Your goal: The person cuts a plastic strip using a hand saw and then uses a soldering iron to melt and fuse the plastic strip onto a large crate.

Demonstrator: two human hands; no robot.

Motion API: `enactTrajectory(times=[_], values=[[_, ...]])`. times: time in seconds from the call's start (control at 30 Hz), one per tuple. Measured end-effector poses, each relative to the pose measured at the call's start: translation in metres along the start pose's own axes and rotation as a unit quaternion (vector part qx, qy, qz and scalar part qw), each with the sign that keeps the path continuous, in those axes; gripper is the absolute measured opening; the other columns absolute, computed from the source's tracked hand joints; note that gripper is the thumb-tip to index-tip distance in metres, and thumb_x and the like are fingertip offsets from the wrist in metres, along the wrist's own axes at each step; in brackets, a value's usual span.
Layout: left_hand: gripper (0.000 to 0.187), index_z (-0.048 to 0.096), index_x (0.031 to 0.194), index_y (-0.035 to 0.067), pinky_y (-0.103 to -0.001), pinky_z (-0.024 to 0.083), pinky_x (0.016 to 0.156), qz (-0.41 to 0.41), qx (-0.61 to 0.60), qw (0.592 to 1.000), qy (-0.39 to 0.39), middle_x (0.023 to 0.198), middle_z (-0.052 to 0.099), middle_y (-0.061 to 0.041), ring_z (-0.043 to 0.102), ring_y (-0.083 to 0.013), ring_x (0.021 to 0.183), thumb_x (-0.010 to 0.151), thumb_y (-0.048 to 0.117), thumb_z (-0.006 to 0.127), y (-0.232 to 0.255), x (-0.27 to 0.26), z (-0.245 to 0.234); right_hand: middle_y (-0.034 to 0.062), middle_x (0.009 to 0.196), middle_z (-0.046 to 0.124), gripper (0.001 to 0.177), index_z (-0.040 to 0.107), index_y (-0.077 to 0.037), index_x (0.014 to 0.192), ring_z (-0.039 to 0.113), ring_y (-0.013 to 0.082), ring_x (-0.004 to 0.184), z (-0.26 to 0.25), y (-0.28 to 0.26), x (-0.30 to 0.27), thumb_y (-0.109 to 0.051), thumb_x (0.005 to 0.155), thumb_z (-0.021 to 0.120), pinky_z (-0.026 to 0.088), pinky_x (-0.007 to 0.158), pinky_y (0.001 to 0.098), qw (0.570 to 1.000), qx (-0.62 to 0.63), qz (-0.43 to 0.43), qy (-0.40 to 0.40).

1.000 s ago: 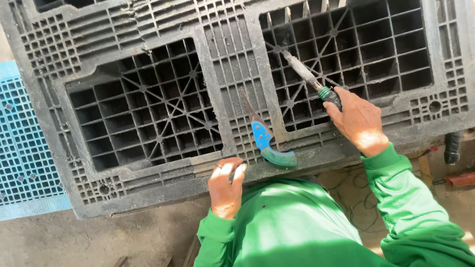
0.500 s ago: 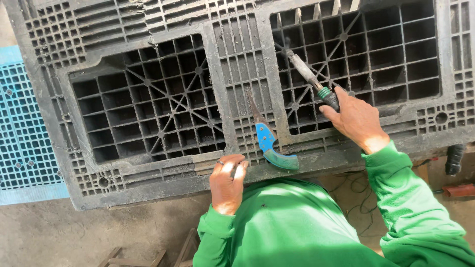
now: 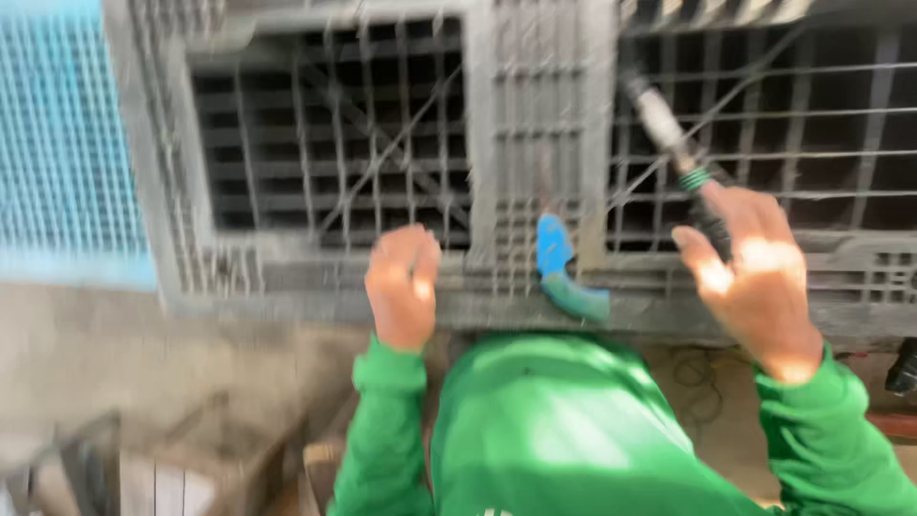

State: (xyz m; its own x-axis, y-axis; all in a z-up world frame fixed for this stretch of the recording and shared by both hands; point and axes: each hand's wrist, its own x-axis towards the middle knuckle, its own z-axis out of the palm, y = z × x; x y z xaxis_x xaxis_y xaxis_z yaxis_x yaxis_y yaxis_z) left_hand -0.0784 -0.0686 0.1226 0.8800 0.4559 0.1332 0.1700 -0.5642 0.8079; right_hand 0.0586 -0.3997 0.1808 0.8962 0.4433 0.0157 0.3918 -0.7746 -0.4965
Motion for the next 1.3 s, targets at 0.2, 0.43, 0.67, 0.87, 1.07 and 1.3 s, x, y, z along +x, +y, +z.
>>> enactTrajectory(times=[0.2,0.43,0.67,0.87,1.07,1.3], values=[[0.016,0.074,0.099,0.008,-0.045,0.051,0.085,0.045,0.073,0.991,-0.102,0.104,0.071,-0.014,0.064,-0.0364,0.098,0.098,0.022,0.066,-0.051,0.012,-0.014,0.0205,0.107,0.067,0.054,0.065,-0.003,0.117,0.064,0.0414,0.101,0.067,-0.077,-0.026,-0.035,0.077,0.082,0.053,0.084,0.0483,0.987,-0.061,-0.073,-0.133],[0.054,0.075,0.080,0.011,-0.052,0.049,0.071,-0.009,0.188,0.910,-0.369,0.079,0.071,-0.013,0.065,-0.0391,0.081,0.104,0.052,0.049,-0.089,0.024,0.006,0.0240,0.107,0.068,0.045,0.060,-0.001,0.131,0.067,0.0433,0.091,0.076,-0.064,-0.030,-0.016,0.091,0.073,0.054,0.080,0.0488,0.990,-0.050,0.009,-0.129],[0.057,0.073,0.077,0.013,-0.052,0.051,0.067,-0.021,0.089,0.870,-0.484,0.075,0.071,-0.014,0.067,-0.0371,0.076,0.095,0.061,0.050,-0.104,0.047,0.006,0.0106,0.086,0.076,0.067,0.062,-0.014,0.134,0.075,0.0250,0.064,-0.003,-0.083,-0.083,-0.036,0.073,0.079,0.059,0.064,0.0345,0.945,0.053,0.087,-0.312],[0.073,0.073,0.069,0.011,-0.050,0.053,0.070,0.083,0.158,0.872,-0.455,0.074,0.071,-0.016,0.068,-0.0381,0.076,0.095,0.074,0.046,-0.101,0.036,0.030,0.0086,0.091,0.079,0.058,0.065,-0.022,0.135,0.075,0.0294,0.066,0.036,-0.129,-0.048,-0.038,0.080,0.076,0.060,0.058,0.0381,0.899,0.023,-0.029,-0.437],[0.071,0.074,0.072,0.012,-0.048,0.055,0.064,0.124,0.138,0.891,-0.415,0.072,0.072,-0.014,0.070,-0.0359,0.071,0.092,0.074,0.046,-0.106,0.030,0.030,0.0071,0.087,0.078,0.061,0.064,-0.023,0.138,0.073,0.0314,0.065,0.040,-0.156,-0.020,-0.038,0.080,0.073,0.058,0.056,0.0410,0.884,-0.028,-0.026,-0.466],[0.072,0.074,0.073,0.012,-0.047,0.055,0.064,0.088,0.120,0.886,-0.439,0.071,0.072,-0.014,0.071,-0.0344,0.071,0.093,0.073,0.042,-0.105,0.029,0.034,0.0046,0.078,0.062,0.059,0.055,-0.021,0.142,0.069,0.0302,0.060,0.041,-0.174,0.006,-0.038,0.087,0.067,0.057,0.054,0.0428,0.836,-0.168,-0.091,-0.515]])
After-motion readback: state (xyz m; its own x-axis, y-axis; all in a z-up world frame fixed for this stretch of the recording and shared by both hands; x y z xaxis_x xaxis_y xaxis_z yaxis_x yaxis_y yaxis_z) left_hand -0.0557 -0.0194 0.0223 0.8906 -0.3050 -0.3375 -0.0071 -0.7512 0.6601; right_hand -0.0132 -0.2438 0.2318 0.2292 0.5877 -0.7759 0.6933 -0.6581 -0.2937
